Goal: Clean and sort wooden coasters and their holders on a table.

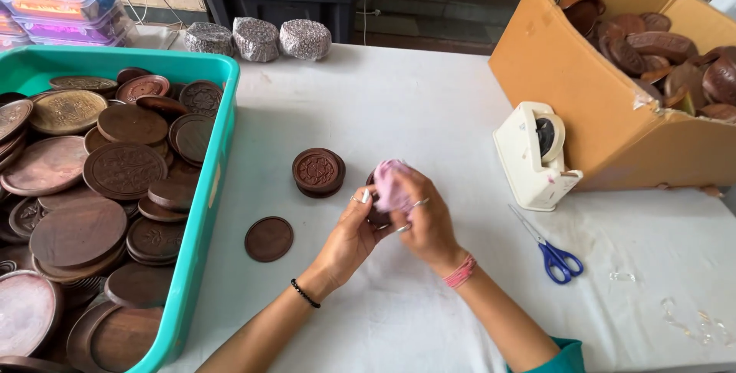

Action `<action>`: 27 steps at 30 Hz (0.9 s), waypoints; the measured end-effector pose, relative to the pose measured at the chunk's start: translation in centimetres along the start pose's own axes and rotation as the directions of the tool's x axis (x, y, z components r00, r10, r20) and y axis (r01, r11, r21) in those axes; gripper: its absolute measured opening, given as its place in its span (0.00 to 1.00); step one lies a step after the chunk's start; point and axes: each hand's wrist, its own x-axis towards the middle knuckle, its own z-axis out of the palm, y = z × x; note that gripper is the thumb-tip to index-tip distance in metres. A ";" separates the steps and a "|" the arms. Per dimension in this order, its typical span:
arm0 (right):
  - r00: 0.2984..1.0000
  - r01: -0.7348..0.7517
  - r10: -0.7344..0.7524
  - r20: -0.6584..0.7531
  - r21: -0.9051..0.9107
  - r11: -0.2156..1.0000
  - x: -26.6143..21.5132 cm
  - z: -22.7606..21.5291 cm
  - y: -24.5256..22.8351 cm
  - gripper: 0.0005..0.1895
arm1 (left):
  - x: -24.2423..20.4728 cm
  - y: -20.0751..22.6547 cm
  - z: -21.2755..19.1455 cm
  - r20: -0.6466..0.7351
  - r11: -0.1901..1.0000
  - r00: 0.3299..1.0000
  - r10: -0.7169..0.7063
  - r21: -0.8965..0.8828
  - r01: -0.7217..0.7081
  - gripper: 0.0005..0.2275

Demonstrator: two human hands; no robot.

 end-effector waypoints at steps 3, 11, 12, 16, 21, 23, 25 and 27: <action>0.977 -0.212 0.207 0.054 0.104 0.972 -3.7 0.4 2.6 0.25 | -0.3 0.8 0.7 -0.101 0.999 0.994 0.046 0.014 -0.045 0.15; 0.948 0.311 -0.305 0.091 -0.053 0.949 -1.5 1.4 -3.2 0.26 | -1.7 1.3 2.3 -0.096 0.942 0.988 -0.124 -0.324 0.086 0.24; 0.964 0.265 -0.262 0.048 -0.097 0.959 -1.1 1.2 -3.0 0.27 | -1.6 0.1 1.3 -0.151 0.915 0.972 -0.180 -0.387 0.109 0.24; 0.998 0.060 -0.058 0.033 -0.062 0.996 -2.1 1.1 -2.5 0.30 | -1.8 2.8 3.8 -0.070 0.945 0.993 -0.092 -0.320 0.065 0.26; 0.944 0.298 -0.289 0.157 -0.039 0.954 -2.6 2.9 -4.0 0.27 | -1.6 3.5 3.4 -0.052 0.978 0.997 -0.065 -0.203 0.053 0.28; 0.911 0.401 -0.383 0.151 -0.122 0.908 -1.0 1.5 -2.1 0.25 | -1.5 2.3 2.2 -0.124 0.982 0.982 -0.139 -0.144 0.121 0.30; 0.869 0.494 -0.471 0.153 -0.207 0.845 -0.6 0.0 -0.1 0.24 | -1.7 1.6 2.1 -0.196 0.977 0.958 -0.209 -0.087 0.195 0.32; 0.949 0.309 -0.284 0.136 -0.236 0.921 -0.9 -1.5 1.9 0.29 | -1.9 1.9 3.1 -0.122 0.942 0.992 0.030 0.335 0.013 0.33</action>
